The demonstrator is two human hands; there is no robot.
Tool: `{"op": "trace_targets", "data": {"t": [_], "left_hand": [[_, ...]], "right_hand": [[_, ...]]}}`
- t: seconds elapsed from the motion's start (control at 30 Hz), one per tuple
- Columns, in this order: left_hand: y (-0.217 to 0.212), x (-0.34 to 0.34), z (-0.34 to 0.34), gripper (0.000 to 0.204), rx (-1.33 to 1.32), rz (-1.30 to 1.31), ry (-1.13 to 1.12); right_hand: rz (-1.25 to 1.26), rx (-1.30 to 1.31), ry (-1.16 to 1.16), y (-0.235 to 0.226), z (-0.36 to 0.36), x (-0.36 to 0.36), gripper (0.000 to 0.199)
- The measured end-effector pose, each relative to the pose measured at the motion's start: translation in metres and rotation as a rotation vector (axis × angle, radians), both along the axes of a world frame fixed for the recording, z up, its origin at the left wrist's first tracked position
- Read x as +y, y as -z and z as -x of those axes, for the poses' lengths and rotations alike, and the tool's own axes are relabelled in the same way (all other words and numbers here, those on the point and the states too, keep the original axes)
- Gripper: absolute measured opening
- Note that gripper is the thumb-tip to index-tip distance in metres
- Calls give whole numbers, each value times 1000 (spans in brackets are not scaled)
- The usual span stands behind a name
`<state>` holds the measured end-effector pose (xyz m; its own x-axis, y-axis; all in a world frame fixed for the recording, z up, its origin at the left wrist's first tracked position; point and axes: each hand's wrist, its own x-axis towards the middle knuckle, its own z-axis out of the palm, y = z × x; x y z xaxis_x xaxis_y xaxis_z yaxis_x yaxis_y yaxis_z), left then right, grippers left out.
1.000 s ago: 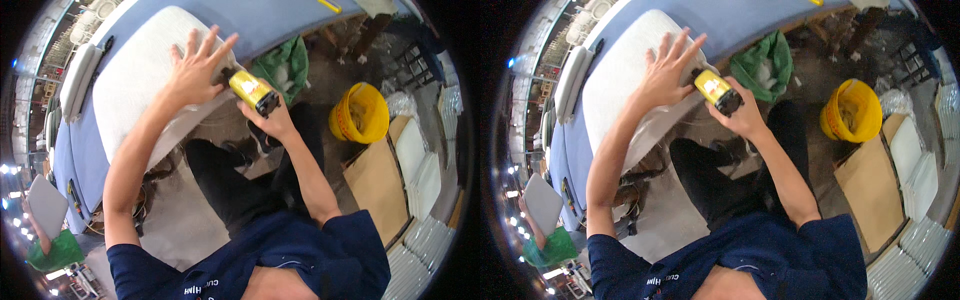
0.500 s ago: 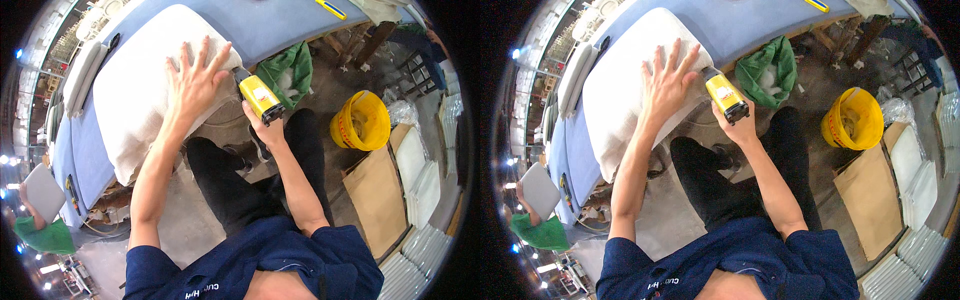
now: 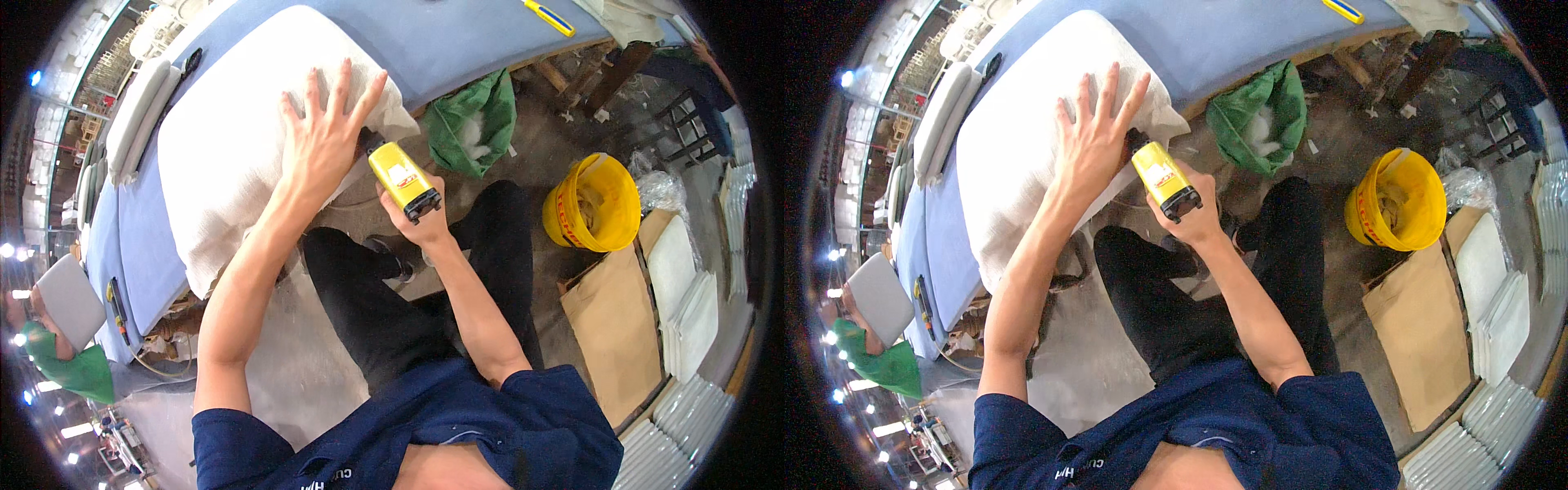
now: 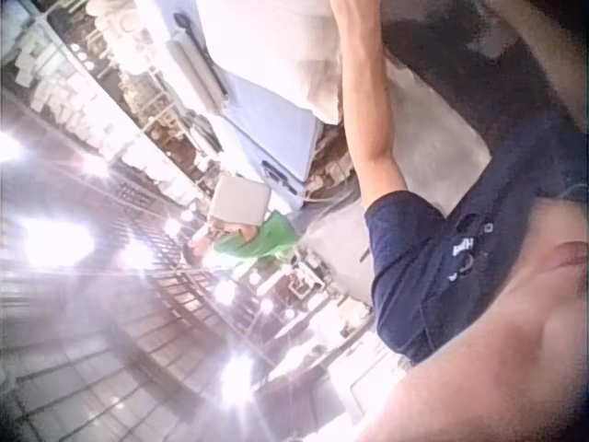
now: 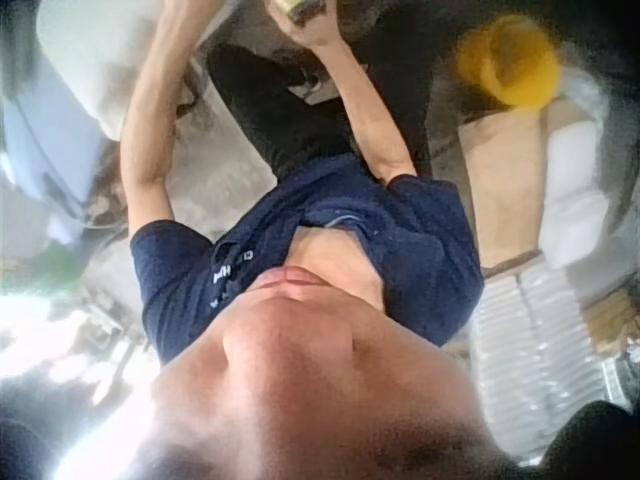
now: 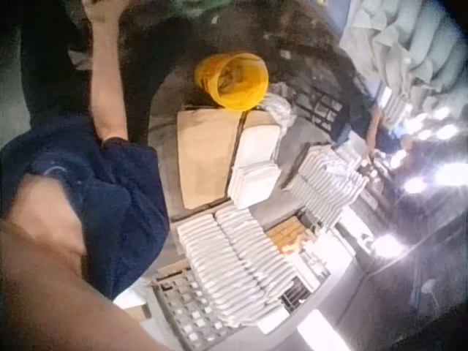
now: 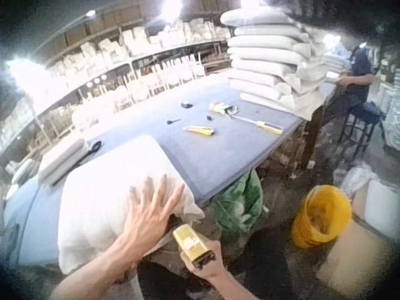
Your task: The person wraps a white fabric cover around a cushion, smooths it, and secures it using a pneumatic staple gun and a screwdriver. The person repeatedly staples, adjusts, and trims the fabric edges to fit the cushion.
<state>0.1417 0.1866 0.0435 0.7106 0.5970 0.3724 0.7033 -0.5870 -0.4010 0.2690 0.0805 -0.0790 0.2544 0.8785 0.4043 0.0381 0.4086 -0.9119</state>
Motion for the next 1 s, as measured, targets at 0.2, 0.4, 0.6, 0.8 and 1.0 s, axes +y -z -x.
{"op": "trace_targets", "data": {"t": [0.2, 0.4, 0.6, 0.8, 1.0], "left_hand": [[-21, -1, 9, 100, 92, 173, 36], [-54, 87, 49, 63, -33, 338, -90], [-23, 37, 28, 57, -134, 238, -207], [-7, -19, 24, 74, -18, 50, -127], [-11, -19, 28, 85, 30, 86, -108]], "right_hand": [[-40, -88, -18, -18, 0, 0, 34], [-45, -12, 106, -23, -12, 10, 35], [-20, -47, 176, -13, -14, 14, 34], [-27, 20, 171, -20, 3, 1, 30], [-24, -17, 57, -14, 17, 0, 25]]}}
